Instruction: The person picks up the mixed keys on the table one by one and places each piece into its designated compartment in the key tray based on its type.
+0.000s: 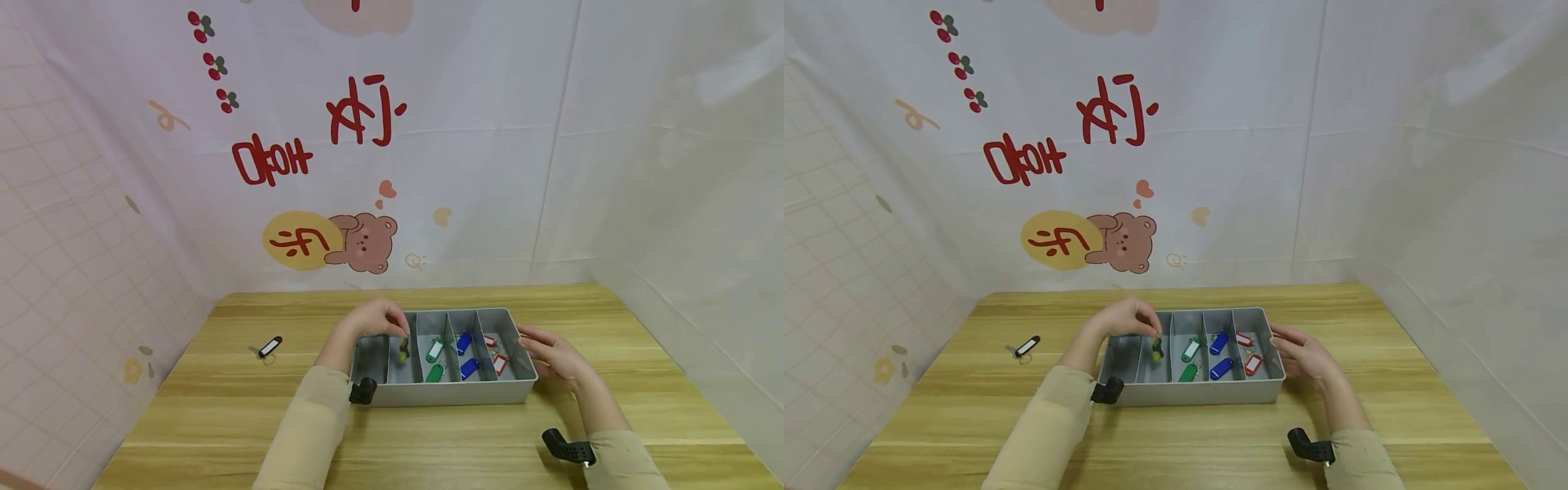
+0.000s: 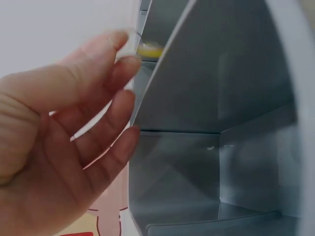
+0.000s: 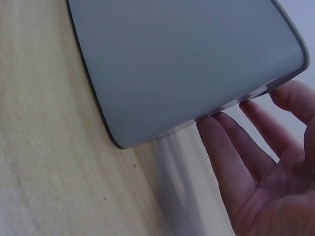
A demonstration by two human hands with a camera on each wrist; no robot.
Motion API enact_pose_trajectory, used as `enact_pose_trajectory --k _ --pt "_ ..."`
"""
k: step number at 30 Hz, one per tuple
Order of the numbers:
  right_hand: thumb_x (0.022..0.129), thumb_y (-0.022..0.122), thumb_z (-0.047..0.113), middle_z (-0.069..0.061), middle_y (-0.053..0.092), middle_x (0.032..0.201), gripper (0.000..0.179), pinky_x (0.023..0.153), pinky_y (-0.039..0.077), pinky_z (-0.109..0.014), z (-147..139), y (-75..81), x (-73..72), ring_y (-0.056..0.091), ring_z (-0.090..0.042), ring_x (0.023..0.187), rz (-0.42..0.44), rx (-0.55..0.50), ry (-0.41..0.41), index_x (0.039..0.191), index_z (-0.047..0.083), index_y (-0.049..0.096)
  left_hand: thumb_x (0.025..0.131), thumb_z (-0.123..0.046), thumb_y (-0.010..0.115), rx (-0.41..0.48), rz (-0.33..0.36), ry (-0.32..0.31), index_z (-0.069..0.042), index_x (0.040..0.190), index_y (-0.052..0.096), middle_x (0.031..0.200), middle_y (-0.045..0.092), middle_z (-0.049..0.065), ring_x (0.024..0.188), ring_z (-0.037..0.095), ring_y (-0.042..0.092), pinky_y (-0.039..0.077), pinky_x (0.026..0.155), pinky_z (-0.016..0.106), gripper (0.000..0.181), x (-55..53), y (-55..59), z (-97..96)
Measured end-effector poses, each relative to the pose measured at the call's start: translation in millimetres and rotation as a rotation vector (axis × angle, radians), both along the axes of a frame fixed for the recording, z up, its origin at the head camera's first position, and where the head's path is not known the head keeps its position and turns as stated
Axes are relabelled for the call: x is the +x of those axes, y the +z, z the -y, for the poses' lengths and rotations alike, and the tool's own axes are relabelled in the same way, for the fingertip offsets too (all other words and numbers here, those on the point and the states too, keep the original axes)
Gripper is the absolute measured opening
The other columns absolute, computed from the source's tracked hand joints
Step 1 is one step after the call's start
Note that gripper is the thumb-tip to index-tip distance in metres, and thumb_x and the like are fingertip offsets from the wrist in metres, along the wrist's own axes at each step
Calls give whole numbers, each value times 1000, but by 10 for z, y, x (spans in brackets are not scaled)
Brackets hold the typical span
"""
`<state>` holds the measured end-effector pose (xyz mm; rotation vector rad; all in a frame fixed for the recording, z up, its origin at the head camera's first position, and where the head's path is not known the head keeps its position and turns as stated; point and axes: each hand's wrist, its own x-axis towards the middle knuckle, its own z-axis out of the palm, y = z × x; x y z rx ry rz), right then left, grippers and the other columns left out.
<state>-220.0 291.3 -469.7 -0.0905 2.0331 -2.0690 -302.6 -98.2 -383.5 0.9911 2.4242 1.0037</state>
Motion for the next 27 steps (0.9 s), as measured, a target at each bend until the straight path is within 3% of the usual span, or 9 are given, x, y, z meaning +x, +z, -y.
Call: enact_pose_trajectory --k 4,10,16,27 --pt "104 54 15 0 64 120 57 86 55 -37 -3 -10 -1 66 -17 104 1 -8 5 152 -4 31 91 0 69 11 -12 64 2 105 73 100 70 11 86 14 61 53 79 29 15 0 -13 22" --pt "104 54 15 0 64 119 58 85 55 -37 -5 -9 1 66 -18 103 -4 -3 3 151 -7 29 91 -4 71 21 -30 115 0 107 73 98 69 4 89 16 62 52 82 31 17 -9 -14 58" --pt "104 53 14 1 65 118 55 85 55 -37 -10 -18 -3 66 -17 103 -6 -9 11 151 -6 32 92 -9 71 39 -51 119 -5 106 73 101 70 4 93 18 64 52 85 34 15 5 0 101" --pt "104 54 15 0 64 120 56 85 55 -37 -13 -17 -2 66 -17 104 -7 8 4 151 -6 31 93 -9 70 149 -87 113 6 116 67 108 69 17 100 25 63 51 86 35 27 85 23 205"
